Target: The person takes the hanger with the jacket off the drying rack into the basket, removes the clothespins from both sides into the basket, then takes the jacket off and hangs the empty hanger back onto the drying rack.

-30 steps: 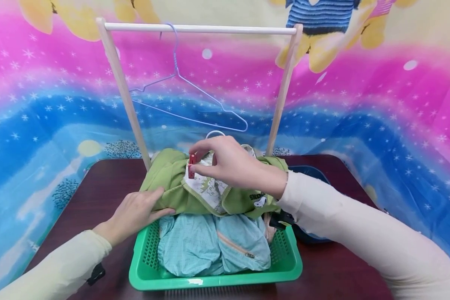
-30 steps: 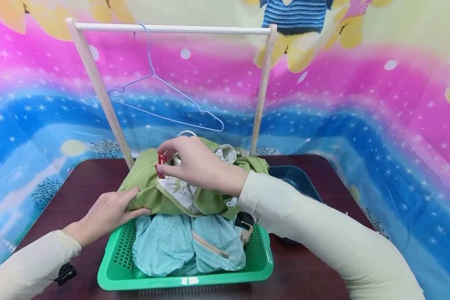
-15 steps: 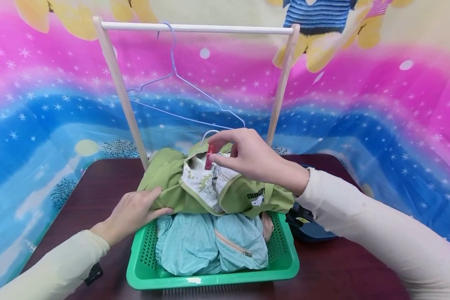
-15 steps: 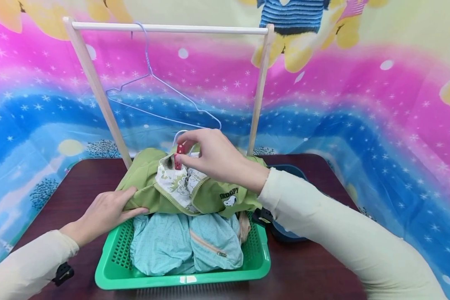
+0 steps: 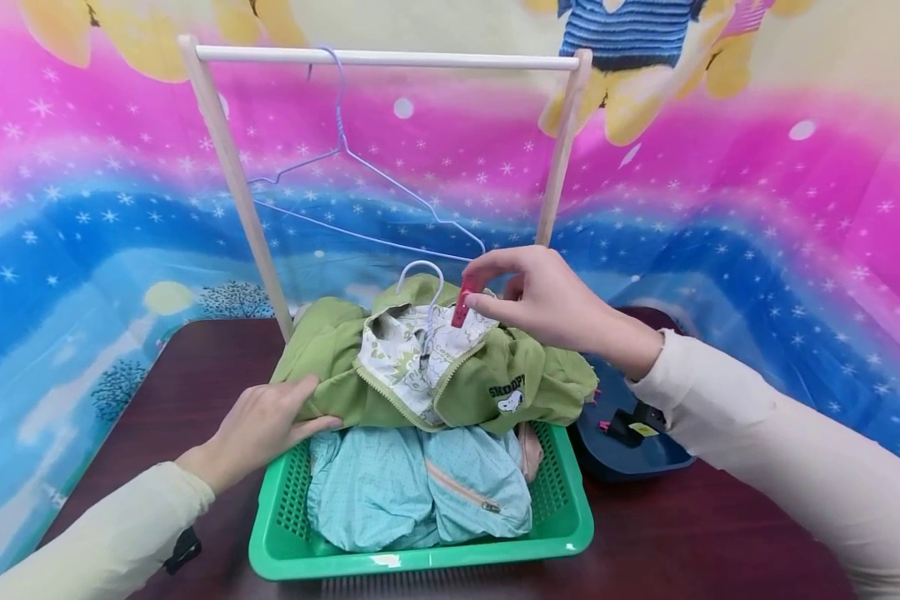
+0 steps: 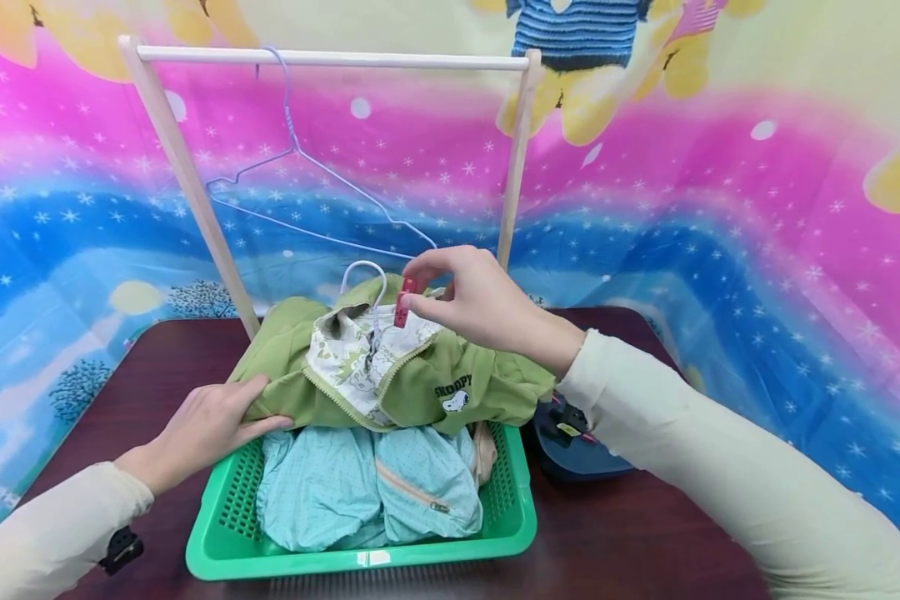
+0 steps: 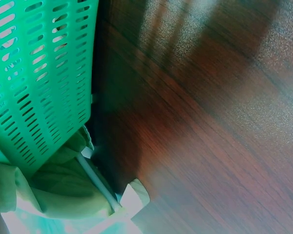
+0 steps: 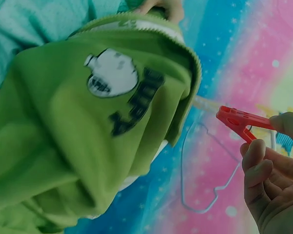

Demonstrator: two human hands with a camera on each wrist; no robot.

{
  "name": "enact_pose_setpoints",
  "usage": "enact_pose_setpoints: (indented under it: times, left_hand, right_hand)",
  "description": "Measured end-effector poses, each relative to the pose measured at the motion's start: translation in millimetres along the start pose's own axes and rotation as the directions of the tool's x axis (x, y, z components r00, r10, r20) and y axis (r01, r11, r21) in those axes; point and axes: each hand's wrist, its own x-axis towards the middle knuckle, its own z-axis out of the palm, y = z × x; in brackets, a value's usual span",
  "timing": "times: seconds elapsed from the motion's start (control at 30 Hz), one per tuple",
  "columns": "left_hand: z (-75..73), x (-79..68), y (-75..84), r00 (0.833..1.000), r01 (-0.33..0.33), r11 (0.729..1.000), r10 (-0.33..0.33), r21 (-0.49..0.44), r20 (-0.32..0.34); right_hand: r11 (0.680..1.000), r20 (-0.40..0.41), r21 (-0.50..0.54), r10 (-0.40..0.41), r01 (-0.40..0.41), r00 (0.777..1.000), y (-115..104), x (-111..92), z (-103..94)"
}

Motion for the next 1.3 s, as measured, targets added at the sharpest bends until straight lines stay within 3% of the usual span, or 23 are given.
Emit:
enact_pose_setpoints:
  times: [0.73, 1.3]
  left_hand:
    - [0.9, -0.9, -1.0, 1.0, -0.013, 1.0, 0.013, -0.01, -0.025]
    - [2.0, -0.1, -3.1, 1.0, -0.01, 1.0, 0.01, -0.007, -0.023]
  right_hand:
    - [0.995, -0.056, 0.004, 0.103, -0.103, 0.993, 48, -24, -19.9]
    - [0.987, -0.045, 0.004, 0.162, -0.162, 0.986, 80, -41, -28.9]
